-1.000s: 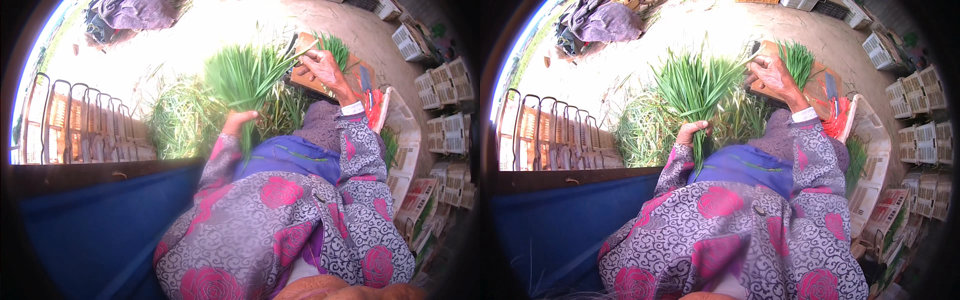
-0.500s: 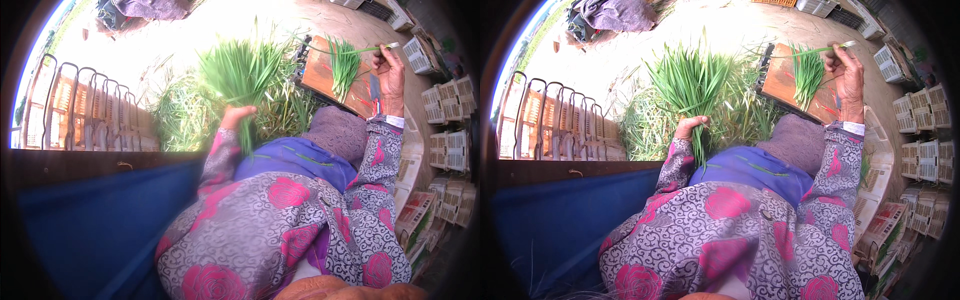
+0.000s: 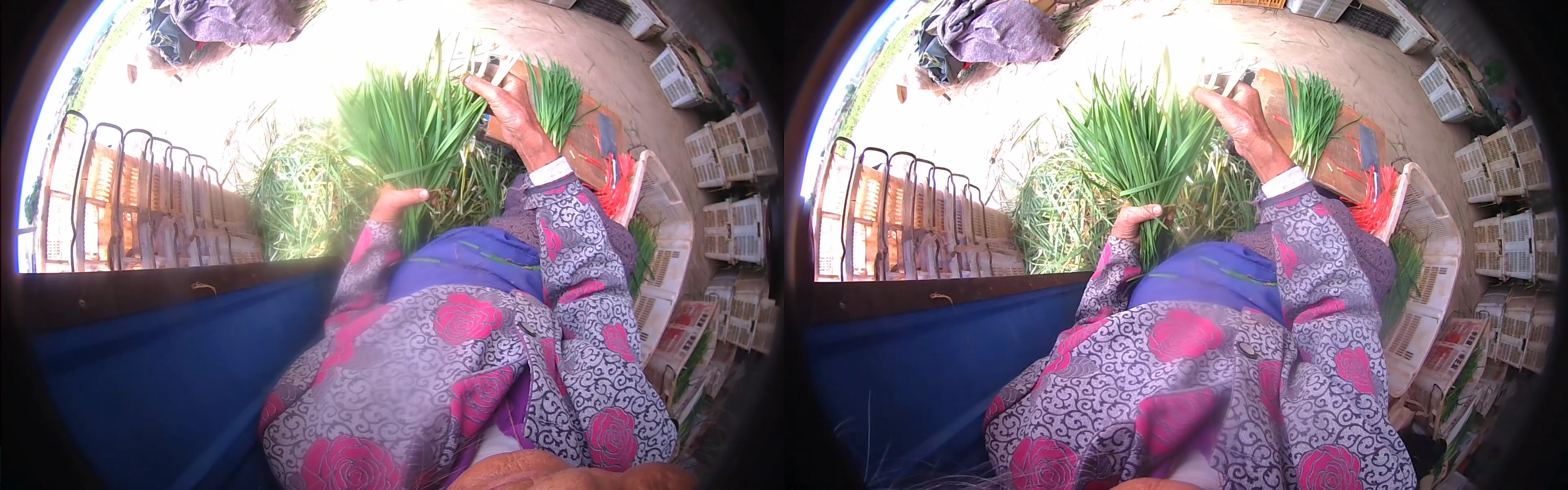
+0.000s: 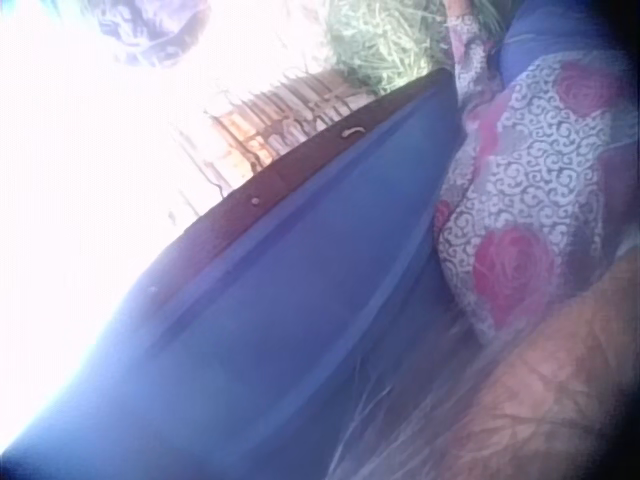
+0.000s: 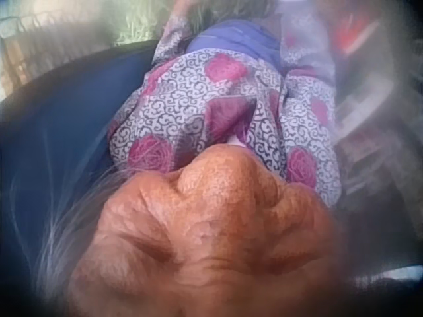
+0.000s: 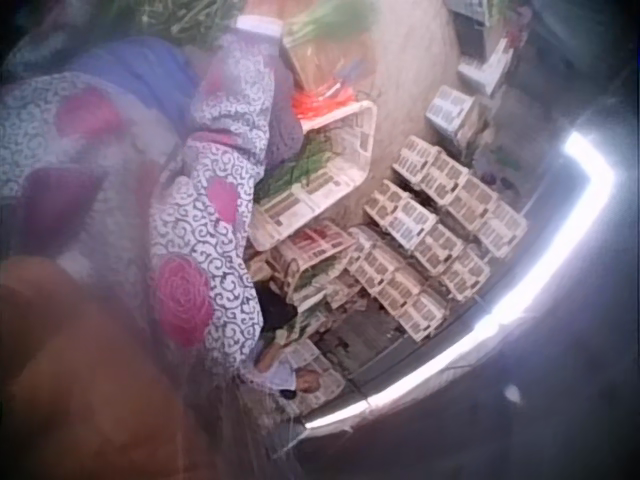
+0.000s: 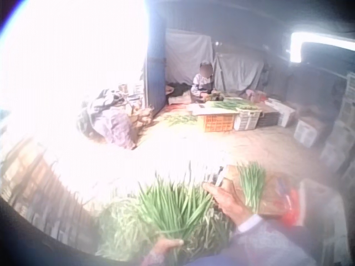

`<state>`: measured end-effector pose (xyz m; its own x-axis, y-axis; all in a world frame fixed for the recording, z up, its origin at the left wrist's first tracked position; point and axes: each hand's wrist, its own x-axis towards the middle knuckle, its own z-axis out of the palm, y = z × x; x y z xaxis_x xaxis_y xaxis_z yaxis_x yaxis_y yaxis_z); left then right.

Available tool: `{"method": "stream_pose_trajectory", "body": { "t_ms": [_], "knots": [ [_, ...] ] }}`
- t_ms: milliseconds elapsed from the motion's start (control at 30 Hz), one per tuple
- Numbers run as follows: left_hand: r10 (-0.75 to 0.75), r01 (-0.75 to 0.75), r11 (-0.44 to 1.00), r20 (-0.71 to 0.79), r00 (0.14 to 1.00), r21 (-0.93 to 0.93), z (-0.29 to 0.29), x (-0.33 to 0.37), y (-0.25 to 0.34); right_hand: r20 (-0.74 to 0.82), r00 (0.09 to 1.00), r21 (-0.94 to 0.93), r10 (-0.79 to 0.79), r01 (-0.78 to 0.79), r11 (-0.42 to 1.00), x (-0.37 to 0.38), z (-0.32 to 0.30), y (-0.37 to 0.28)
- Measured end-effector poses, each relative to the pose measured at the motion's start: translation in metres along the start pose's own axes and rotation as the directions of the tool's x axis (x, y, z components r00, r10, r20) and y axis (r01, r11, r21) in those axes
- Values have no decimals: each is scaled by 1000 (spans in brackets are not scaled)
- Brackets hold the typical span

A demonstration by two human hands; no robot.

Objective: The person gathers bunches of green vegetables by hand, aligns the stalks on a board, and places the completed bundles into a plastic crate.

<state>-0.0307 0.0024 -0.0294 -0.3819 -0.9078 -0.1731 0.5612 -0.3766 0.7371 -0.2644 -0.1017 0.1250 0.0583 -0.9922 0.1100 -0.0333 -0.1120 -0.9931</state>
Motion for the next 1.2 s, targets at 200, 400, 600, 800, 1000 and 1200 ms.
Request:
{"method": "stream_pose_trajectory", "body": {
  "t_ms": [200, 400, 600, 800, 1000, 1200],
  "knots": [
    [-120, 116, 975, -11, 993, -187, -78, 24, -56, -11, 997, 66, -82, 83, 994, -32, 5, -14],
    [-46, 115, 945, 224, 974, -306, 11, 2, 0, -12, 999, 144, -44, 46, 989, -35, -8, 0],
    [-58, 51, 989, -50, 997, -136, 14, -1, 1, 12, 996, 249, 91, -92, 964, -29, -12, 2],
    [69, -62, 997, -141, 988, 54, 14, -4, 7, 48, 995, 32, 91, -92, 995, -18, -26, 11],
    [87, -72, 994, -184, 979, 84, -8, -3, 14, 213, 973, 744, 84, -218, 632, -15, -38, -8],
    [-15, 29, 998, -263, 965, 51, -47, -4, -1, 264, 911, 910, -316, -127, 394, -21, -107, -102]
  ]
}}
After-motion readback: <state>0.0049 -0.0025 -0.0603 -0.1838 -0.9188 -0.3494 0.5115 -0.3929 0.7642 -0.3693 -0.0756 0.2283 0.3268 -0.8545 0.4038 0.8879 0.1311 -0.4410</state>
